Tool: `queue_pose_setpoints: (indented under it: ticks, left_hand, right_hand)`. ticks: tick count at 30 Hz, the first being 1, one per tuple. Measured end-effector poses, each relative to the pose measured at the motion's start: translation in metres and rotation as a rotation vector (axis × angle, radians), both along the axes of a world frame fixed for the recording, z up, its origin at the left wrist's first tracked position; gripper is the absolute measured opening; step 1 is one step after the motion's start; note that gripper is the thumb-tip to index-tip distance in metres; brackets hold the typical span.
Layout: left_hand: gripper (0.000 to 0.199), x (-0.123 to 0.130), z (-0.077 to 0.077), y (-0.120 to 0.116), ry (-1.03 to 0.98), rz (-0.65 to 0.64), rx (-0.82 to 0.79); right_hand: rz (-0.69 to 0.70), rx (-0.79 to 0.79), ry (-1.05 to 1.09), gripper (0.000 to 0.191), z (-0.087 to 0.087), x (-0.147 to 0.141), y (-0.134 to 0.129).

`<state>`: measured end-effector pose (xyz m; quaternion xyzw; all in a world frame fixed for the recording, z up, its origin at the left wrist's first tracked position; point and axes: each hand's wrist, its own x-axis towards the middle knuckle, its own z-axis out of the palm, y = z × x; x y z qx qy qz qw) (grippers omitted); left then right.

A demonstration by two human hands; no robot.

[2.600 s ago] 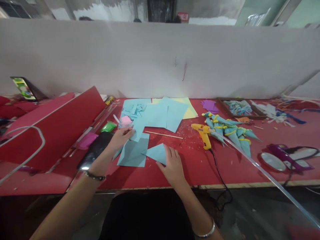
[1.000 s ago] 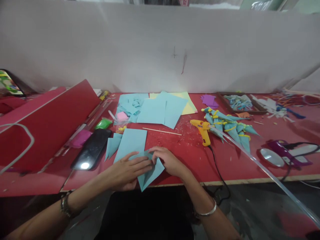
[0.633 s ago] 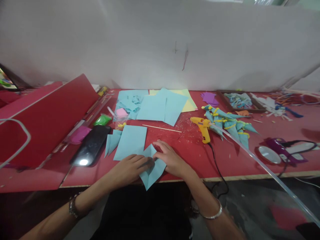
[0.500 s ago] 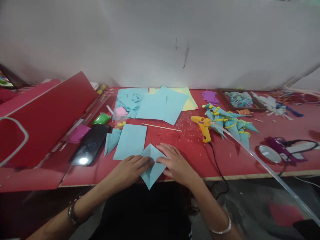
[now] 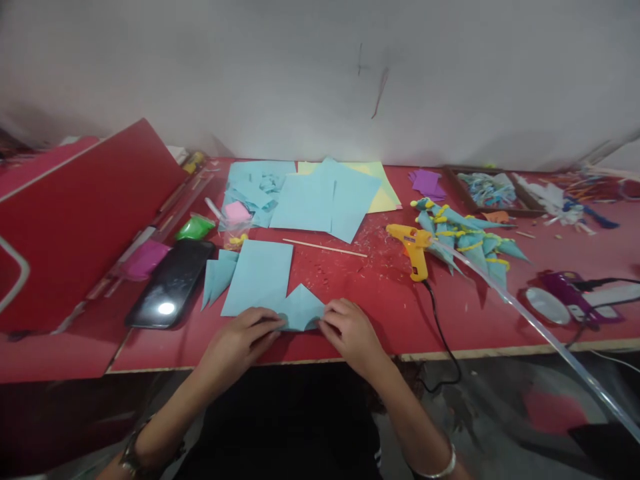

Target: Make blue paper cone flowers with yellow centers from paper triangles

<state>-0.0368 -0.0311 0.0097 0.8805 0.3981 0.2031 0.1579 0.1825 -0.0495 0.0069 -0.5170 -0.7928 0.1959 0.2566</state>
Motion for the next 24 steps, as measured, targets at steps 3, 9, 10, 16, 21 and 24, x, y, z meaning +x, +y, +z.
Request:
queue_pose_setpoints:
  ticks: [3, 9, 10, 16, 21, 24]
  left_hand:
    - [0.019, 0.003, 0.000, 0.002, -0.034, 0.069, 0.013]
    - [0.025, 0.007, -0.003, 0.003, -0.040, 0.167, 0.030]
    - [0.025, 0.007, -0.003, 0.003, -0.031, 0.177, 0.031]
    - [0.031, 0.011, -0.004, 0.003, 0.086, 0.234, 0.057]
    - [0.031, 0.013, -0.003, 0.006, 0.186, 0.256, 0.114]
    - [0.032, 0.014, -0.004, 0.006, 0.201, 0.256, 0.129]
  right_hand:
    - [-0.079, -0.025, -0.031, 0.026, -0.002, -0.006, 0.003]
    - [-0.189, -0.005, -0.142, 0.032, -0.008, -0.012, 0.007]
    - [-0.199, -0.002, -0.158, 0.032, -0.008, -0.013, 0.008]
    - [-0.250, 0.049, -0.267, 0.034, -0.005, -0.016, 0.010]
    - [-0.271, 0.079, -0.346, 0.035, -0.006, -0.018, 0.011]
    - [-0.278, 0.065, -0.375, 0.034, -0.006, -0.018, 0.012]
